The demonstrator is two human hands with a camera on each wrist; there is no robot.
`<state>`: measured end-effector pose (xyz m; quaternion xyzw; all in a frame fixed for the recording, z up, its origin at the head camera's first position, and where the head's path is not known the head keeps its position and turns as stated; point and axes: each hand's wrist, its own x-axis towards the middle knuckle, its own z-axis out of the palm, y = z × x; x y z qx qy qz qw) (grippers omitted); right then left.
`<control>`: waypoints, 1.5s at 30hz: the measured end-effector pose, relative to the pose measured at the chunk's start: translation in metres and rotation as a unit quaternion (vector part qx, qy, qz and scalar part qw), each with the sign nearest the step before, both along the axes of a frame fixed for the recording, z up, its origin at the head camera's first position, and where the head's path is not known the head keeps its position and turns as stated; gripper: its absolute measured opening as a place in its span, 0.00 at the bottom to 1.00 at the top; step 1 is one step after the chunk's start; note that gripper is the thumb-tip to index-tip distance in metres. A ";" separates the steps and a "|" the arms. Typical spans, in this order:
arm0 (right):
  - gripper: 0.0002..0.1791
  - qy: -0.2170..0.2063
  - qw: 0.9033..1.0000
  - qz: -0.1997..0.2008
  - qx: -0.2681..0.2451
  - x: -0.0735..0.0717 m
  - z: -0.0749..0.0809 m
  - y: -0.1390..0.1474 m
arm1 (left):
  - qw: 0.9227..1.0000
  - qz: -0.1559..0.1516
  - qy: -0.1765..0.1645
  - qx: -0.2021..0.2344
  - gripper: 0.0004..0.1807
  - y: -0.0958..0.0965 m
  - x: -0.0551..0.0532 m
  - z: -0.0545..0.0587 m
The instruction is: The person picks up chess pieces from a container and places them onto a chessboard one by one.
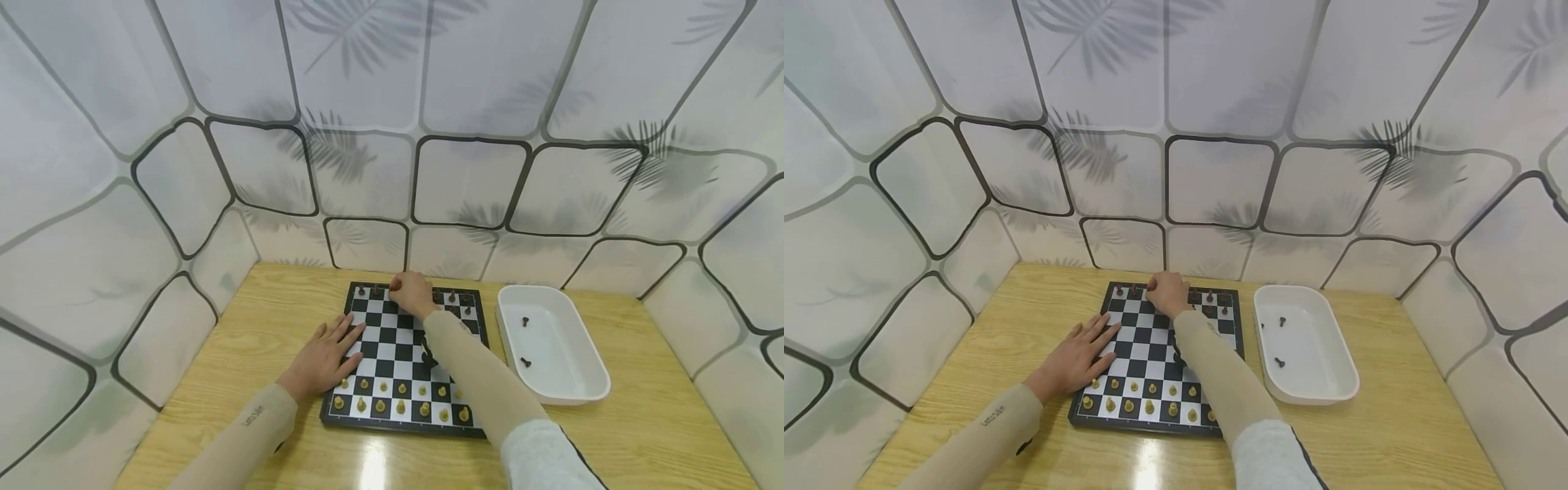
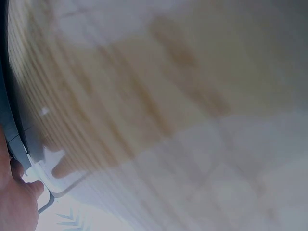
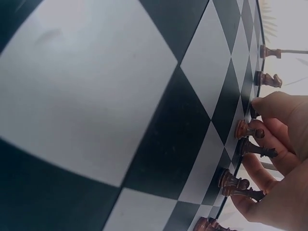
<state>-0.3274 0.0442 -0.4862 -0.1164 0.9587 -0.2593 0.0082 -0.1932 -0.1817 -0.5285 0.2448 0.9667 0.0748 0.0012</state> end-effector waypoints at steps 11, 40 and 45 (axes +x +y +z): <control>0.07 -0.008 1.000 -0.004 0.000 0.003 0.001 0.002 | 1.000 0.003 -0.006 -0.007 0.38 0.002 0.000 -0.001; 0.19 0.047 0.992 0.033 -0.110 0.059 0.089 0.133 | 1.000 -0.005 0.002 -0.005 0.38 0.001 0.000 0.001; 0.18 0.069 0.992 0.005 -0.109 0.074 0.080 0.173 | 1.000 -0.003 -0.010 -0.005 0.38 0.002 0.000 0.002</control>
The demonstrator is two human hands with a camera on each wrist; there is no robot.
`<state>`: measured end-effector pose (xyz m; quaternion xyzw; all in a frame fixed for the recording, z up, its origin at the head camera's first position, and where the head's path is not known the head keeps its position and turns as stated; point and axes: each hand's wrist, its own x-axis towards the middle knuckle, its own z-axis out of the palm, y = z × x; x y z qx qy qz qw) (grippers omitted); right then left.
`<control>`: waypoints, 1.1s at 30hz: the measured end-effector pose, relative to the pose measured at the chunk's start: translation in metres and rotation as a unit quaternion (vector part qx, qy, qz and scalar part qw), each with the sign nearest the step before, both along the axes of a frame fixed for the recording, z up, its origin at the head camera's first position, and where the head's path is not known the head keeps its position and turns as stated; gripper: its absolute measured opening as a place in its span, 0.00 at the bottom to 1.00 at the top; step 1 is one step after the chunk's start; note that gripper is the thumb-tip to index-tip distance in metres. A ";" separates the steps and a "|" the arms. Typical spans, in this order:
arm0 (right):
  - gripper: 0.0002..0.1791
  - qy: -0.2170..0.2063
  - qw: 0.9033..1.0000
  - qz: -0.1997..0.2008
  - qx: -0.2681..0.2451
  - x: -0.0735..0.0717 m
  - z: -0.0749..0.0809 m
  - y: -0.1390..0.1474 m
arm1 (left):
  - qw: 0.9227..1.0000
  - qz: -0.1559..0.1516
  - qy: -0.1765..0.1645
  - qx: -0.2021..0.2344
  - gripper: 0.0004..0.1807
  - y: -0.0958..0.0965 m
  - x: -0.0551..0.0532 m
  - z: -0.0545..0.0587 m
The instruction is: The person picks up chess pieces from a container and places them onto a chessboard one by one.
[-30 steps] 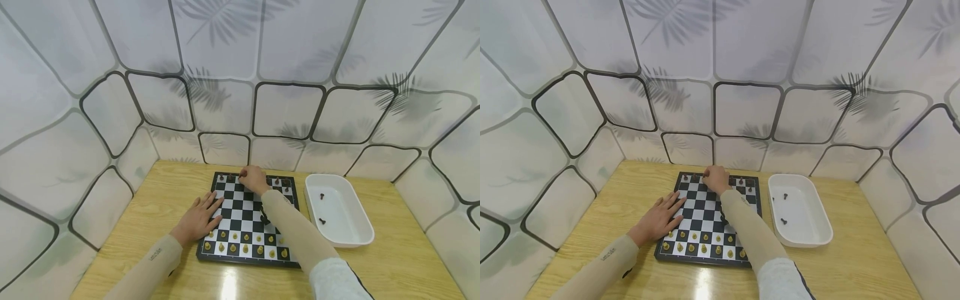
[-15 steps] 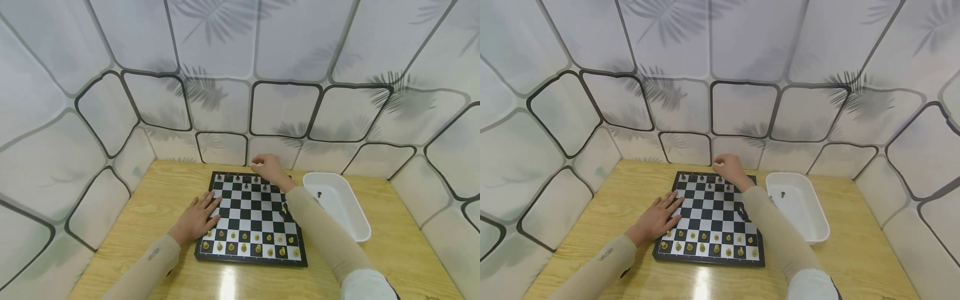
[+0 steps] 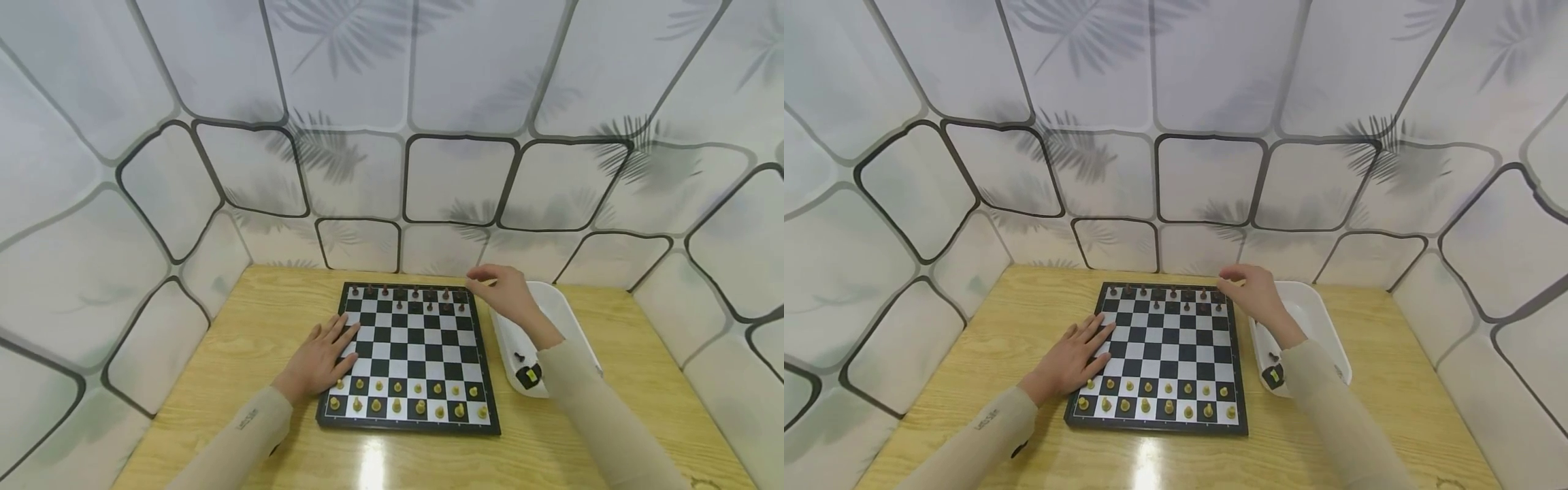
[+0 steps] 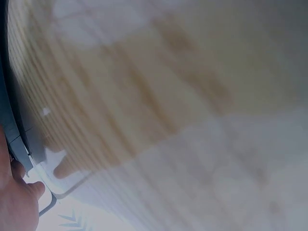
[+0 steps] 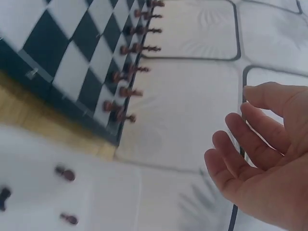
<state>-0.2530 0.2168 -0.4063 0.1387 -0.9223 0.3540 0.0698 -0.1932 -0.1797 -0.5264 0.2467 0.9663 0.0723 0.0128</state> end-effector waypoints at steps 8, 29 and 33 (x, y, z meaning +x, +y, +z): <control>0.16 0.010 0.999 -0.041 0.018 0.022 -0.021 0.050 | 1.000 0.001 -0.003 0.001 0.38 -0.001 0.001 0.000; 0.17 -0.091 0.993 -0.039 0.066 0.055 -0.076 0.095 | 1.000 -0.002 0.005 0.005 0.39 -0.002 -0.001 -0.002; 0.17 -0.112 0.990 -0.035 0.074 0.058 -0.079 0.096 | 1.000 -0.001 0.004 0.004 0.38 -0.002 -0.001 -0.003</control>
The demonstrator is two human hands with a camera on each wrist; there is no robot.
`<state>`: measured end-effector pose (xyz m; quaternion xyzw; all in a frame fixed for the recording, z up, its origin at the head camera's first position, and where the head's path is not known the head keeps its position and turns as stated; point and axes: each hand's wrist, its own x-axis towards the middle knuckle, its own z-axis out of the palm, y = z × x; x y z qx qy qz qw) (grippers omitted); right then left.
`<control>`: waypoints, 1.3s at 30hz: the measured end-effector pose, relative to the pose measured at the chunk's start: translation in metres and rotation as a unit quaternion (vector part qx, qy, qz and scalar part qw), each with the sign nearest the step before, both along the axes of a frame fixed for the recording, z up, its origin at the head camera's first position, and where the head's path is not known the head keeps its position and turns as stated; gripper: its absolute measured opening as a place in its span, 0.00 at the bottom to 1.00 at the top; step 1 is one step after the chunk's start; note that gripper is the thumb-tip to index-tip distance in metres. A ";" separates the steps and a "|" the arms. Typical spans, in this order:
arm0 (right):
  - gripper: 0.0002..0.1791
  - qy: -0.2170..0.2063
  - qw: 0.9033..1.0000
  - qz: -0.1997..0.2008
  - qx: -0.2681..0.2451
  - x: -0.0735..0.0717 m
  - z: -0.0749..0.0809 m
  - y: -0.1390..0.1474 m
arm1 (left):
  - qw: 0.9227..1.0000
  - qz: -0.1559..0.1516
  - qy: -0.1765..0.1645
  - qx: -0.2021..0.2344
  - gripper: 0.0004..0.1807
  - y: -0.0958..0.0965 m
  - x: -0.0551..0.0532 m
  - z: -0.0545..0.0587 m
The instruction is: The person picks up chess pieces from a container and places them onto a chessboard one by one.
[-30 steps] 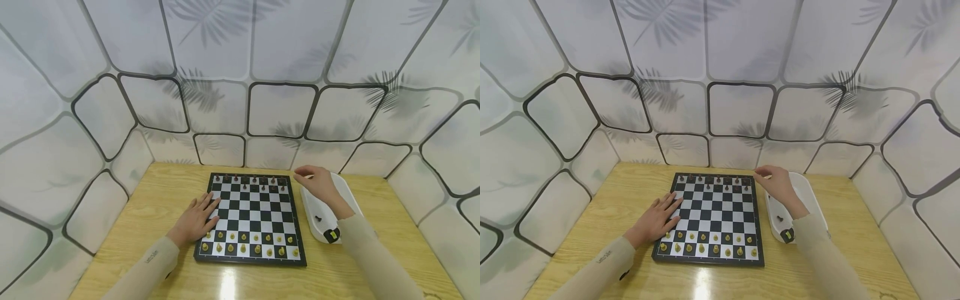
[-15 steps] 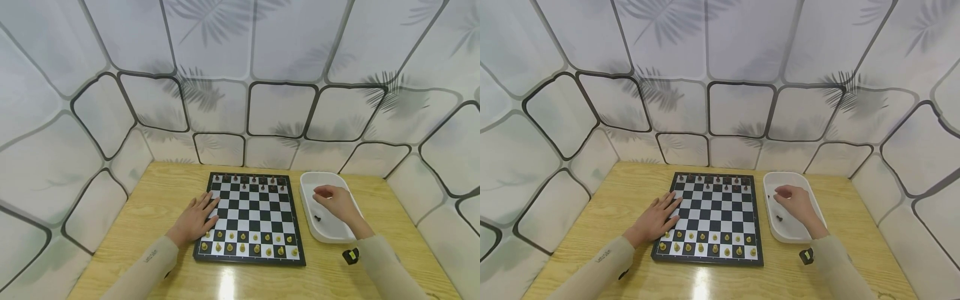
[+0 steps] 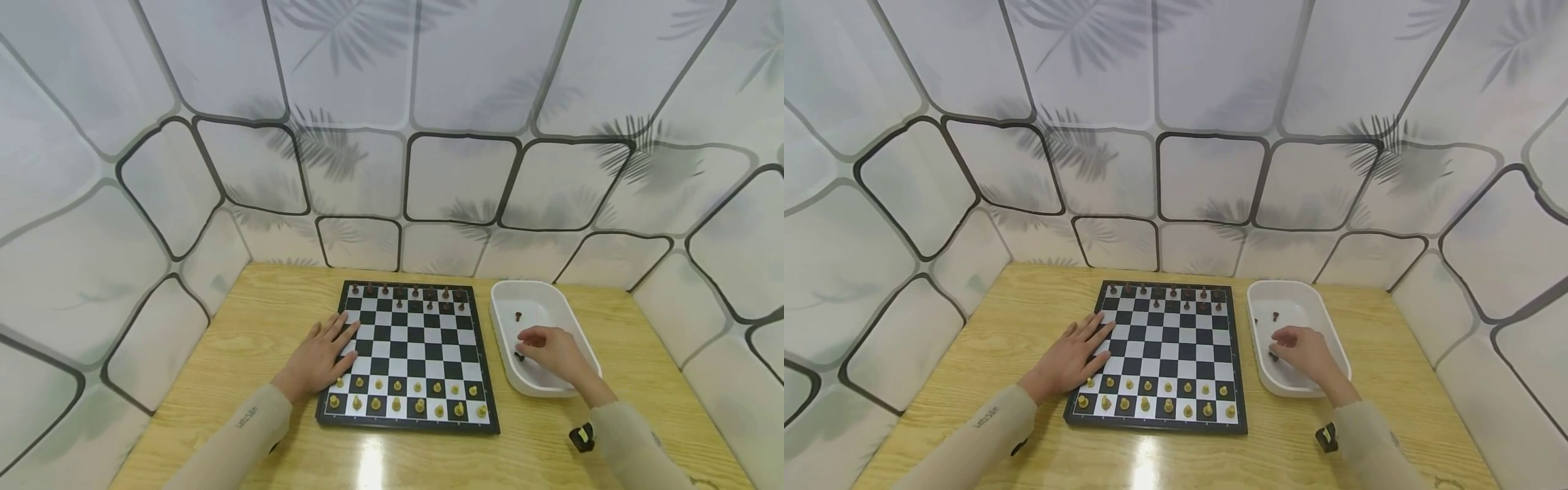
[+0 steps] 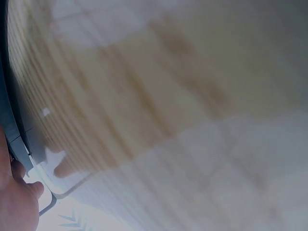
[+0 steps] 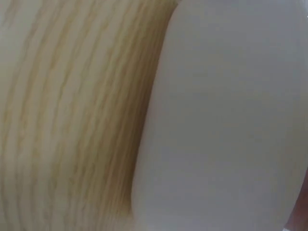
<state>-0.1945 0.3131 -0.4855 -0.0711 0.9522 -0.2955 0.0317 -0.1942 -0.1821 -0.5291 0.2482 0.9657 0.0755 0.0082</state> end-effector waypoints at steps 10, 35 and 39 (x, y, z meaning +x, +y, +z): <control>0.15 -0.023 0.999 0.009 0.031 0.004 -0.007 0.002 | 1.000 -0.001 -0.001 -0.002 0.38 0.001 0.001 0.001; 0.03 0.017 0.997 0.031 0.068 0.000 -0.015 -0.005 | 1.000 -0.002 -0.003 -0.008 0.38 0.002 0.000 0.002; 0.05 0.061 0.997 0.017 0.055 -0.001 -0.014 -0.008 | 1.000 0.000 -0.004 -0.004 0.38 0.002 0.001 0.003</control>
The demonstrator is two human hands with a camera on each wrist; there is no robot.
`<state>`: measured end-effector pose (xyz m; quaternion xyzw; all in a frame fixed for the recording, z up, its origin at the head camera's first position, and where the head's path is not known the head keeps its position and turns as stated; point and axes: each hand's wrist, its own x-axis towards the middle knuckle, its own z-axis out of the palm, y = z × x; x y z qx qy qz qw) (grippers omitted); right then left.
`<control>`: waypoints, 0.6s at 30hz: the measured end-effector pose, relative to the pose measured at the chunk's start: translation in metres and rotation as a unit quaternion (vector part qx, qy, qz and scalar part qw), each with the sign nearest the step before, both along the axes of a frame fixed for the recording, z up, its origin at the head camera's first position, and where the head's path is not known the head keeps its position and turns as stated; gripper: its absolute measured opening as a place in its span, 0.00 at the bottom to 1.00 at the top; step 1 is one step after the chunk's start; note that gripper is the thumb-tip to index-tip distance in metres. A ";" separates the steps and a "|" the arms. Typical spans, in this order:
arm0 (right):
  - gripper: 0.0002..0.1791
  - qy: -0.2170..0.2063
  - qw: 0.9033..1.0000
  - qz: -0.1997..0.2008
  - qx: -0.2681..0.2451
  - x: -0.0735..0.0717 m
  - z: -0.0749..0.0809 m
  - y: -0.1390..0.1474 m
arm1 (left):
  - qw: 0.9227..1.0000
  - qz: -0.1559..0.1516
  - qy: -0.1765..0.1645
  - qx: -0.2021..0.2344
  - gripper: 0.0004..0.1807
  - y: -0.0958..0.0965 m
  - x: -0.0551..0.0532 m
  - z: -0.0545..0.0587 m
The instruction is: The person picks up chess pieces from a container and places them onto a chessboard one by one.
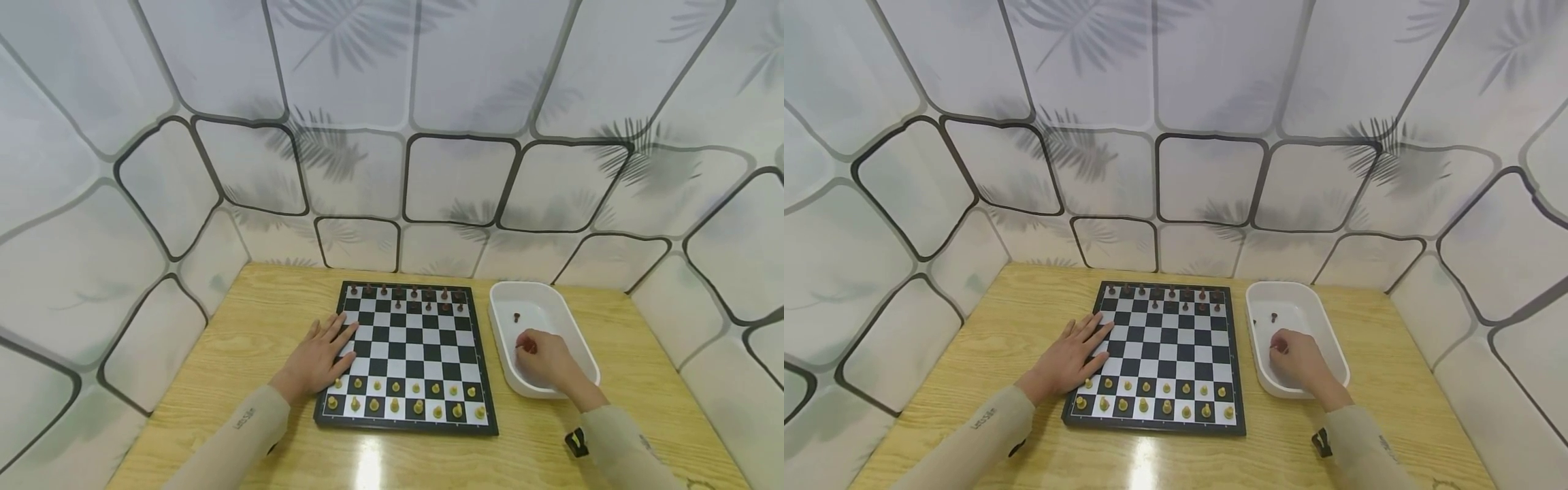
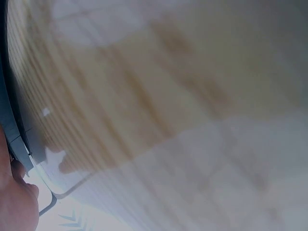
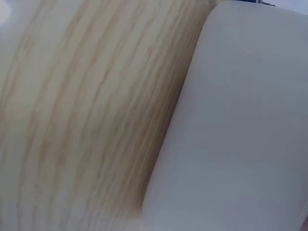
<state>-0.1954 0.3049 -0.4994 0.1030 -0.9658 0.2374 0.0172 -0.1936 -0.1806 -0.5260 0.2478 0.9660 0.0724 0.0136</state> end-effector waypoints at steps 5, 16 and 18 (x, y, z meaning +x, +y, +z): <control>0.11 0.080 0.997 -0.003 -0.019 -0.001 0.009 -0.007 | 1.000 -0.002 0.002 0.006 0.38 0.001 0.001 0.001; 0.08 0.126 0.988 -0.003 -0.085 -0.023 0.043 -0.050 | 1.000 -0.003 0.008 0.009 0.38 0.000 0.000 -0.002; 0.07 0.120 0.989 0.004 -0.090 -0.026 0.047 -0.061 | 1.000 -0.005 0.006 0.012 0.38 0.000 0.000 -0.002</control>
